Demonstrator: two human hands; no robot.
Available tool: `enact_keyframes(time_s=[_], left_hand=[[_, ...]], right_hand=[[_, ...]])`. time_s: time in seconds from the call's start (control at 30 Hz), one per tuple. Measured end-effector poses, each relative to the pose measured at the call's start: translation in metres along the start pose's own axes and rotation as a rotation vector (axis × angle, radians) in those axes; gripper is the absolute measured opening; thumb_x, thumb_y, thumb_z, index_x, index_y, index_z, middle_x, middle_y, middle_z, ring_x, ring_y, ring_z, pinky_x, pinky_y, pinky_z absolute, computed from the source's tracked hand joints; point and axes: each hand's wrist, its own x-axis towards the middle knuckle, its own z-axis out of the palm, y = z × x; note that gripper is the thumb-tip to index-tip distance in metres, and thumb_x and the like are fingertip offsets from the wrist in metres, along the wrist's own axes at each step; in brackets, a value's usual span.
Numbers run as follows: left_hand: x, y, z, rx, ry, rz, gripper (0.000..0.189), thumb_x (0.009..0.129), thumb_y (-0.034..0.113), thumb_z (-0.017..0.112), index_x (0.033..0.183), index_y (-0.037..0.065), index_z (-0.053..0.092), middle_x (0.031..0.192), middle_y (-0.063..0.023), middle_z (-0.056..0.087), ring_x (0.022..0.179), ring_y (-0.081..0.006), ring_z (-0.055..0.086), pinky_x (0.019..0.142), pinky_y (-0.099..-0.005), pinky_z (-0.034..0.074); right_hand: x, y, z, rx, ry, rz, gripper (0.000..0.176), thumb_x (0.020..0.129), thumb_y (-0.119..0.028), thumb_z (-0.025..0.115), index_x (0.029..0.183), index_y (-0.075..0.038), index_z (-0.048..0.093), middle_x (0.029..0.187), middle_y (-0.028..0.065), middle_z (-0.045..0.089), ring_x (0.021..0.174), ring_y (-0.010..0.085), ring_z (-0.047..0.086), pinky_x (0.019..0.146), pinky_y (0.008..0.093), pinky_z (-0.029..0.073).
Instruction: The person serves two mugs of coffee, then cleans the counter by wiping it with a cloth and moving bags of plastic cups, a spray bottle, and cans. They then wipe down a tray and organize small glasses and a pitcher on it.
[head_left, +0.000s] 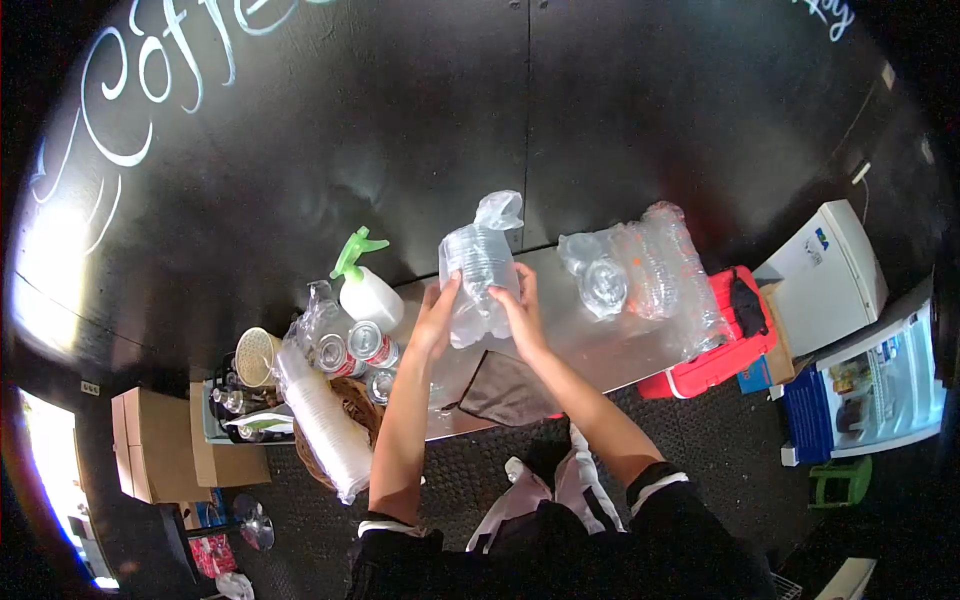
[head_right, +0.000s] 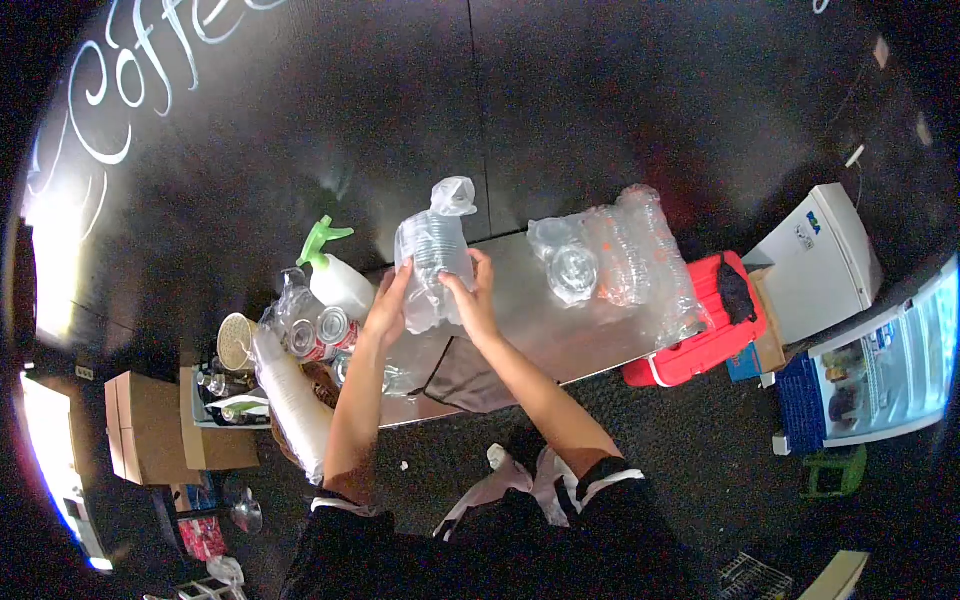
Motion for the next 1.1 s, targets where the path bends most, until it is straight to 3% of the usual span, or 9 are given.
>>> enact_keyframes(time_s=[0.2, 0.47, 0.57, 0.63, 0.73, 0.87, 0.93, 1.0, 1.1], left_hand=[[-0.022, 0.003, 0.033, -0.122, -0.180, -0.155, 0.066, 0.087, 0.045, 0.059, 0.134, 0.003, 0.039, 0.124, -0.0108, 0.053, 0.111, -0.0240, 0.053, 0.095, -0.0363, 0.042], [-0.050, -0.018, 0.071, -0.359, -0.210, -0.118, 0.063, 0.086, 0.048, 0.054, 0.129, 0.003, 0.043, 0.120, -0.0141, 0.055, 0.109, -0.0267, 0.055, 0.094, -0.0416, 0.044], [-0.059, -0.019, 0.087, -0.382, -0.213, -0.119, 0.061, 0.087, 0.050, 0.050, 0.128, 0.005, 0.044, 0.119, -0.0126, 0.056, 0.107, -0.0272, 0.056, 0.094, -0.0429, 0.045], [-0.061, -0.025, 0.094, -0.414, -0.252, -0.129, 0.059, 0.088, 0.050, 0.048, 0.128, 0.006, 0.044, 0.119, -0.0113, 0.056, 0.108, -0.0265, 0.056, 0.094, -0.0429, 0.045], [-0.073, -0.026, 0.105, -0.517, -0.268, -0.138, 0.061, 0.086, 0.051, 0.049, 0.127, 0.006, 0.044, 0.119, -0.0119, 0.056, 0.108, -0.0278, 0.055, 0.095, -0.0440, 0.044], [-0.076, -0.030, 0.118, -0.574, -0.287, -0.199, 0.062, 0.087, 0.054, 0.045, 0.128, 0.008, 0.044, 0.120, -0.0102, 0.055, 0.109, -0.0274, 0.054, 0.094, -0.0439, 0.043], [-0.077, -0.036, 0.123, -0.559, -0.281, -0.191, 0.062, 0.086, 0.055, 0.044, 0.128, 0.009, 0.044, 0.120, -0.0097, 0.055, 0.109, -0.0272, 0.054, 0.094, -0.0439, 0.043], [-0.078, -0.039, 0.128, -0.559, -0.254, -0.240, 0.063, 0.086, 0.058, 0.040, 0.128, 0.010, 0.045, 0.120, -0.0089, 0.056, 0.110, -0.0263, 0.052, 0.094, -0.0442, 0.042], [-0.075, -0.048, 0.137, -0.617, -0.212, -0.198, 0.064, 0.086, 0.059, 0.038, 0.128, 0.011, 0.045, 0.121, -0.0076, 0.055, 0.112, -0.0260, 0.051, 0.095, -0.0442, 0.041]], right_hand=[[-0.027, -0.053, -0.011, 0.071, -0.044, 0.005, 0.057, 0.083, -0.018, 0.059, 0.132, -0.005, 0.032, 0.129, 0.0105, 0.040, 0.122, 0.0192, 0.038, 0.100, 0.0331, 0.032], [-0.075, -0.080, -0.052, -0.008, -0.216, -0.094, 0.084, 0.074, -0.020, 0.077, 0.137, 0.000, 0.025, 0.139, 0.0130, 0.026, 0.130, 0.0219, 0.028, 0.107, 0.0369, 0.027], [-0.083, -0.075, -0.071, -0.247, -0.175, -0.080, 0.081, 0.072, -0.022, 0.080, 0.133, 0.002, 0.033, 0.135, 0.0130, 0.037, 0.122, 0.0199, 0.041, 0.101, 0.0360, 0.036], [-0.080, -0.075, -0.091, -0.077, -0.430, 0.260, 0.064, 0.073, -0.026, 0.080, 0.122, 0.001, 0.048, 0.116, 0.0098, 0.056, 0.104, 0.0162, 0.053, 0.091, 0.0325, 0.043], [-0.083, -0.088, -0.115, -0.210, -0.521, 0.331, 0.045, 0.079, -0.022, 0.074, 0.114, 0.000, 0.057, 0.101, 0.0030, 0.063, 0.091, 0.0119, 0.058, 0.084, 0.0288, 0.046], [-0.103, -0.091, -0.131, -0.146, -0.533, 0.420, 0.038, 0.087, -0.028, 0.066, 0.114, -0.002, 0.058, 0.101, 0.0023, 0.062, 0.090, 0.0097, 0.056, 0.079, 0.0267, 0.047], [-0.112, -0.098, -0.134, -0.091, -0.487, 0.458, 0.032, 0.089, -0.027, 0.063, 0.110, -0.004, 0.059, 0.092, 0.0022, 0.061, 0.081, 0.0099, 0.056, 0.071, 0.0261, 0.047], [-0.117, -0.093, -0.140, 0.293, -0.505, 0.661, 0.027, 0.089, -0.029, 0.062, 0.102, -0.005, 0.059, 0.081, 0.0024, 0.058, 0.069, 0.0114, 0.054, 0.060, 0.0280, 0.044], [-0.120, -0.091, -0.138, 0.305, -0.405, 0.607, 0.034, 0.092, -0.041, 0.053, 0.094, -0.007, 0.057, 0.070, 0.0024, 0.051, 0.056, 0.0119, 0.047, 0.051, 0.0286, 0.038]])
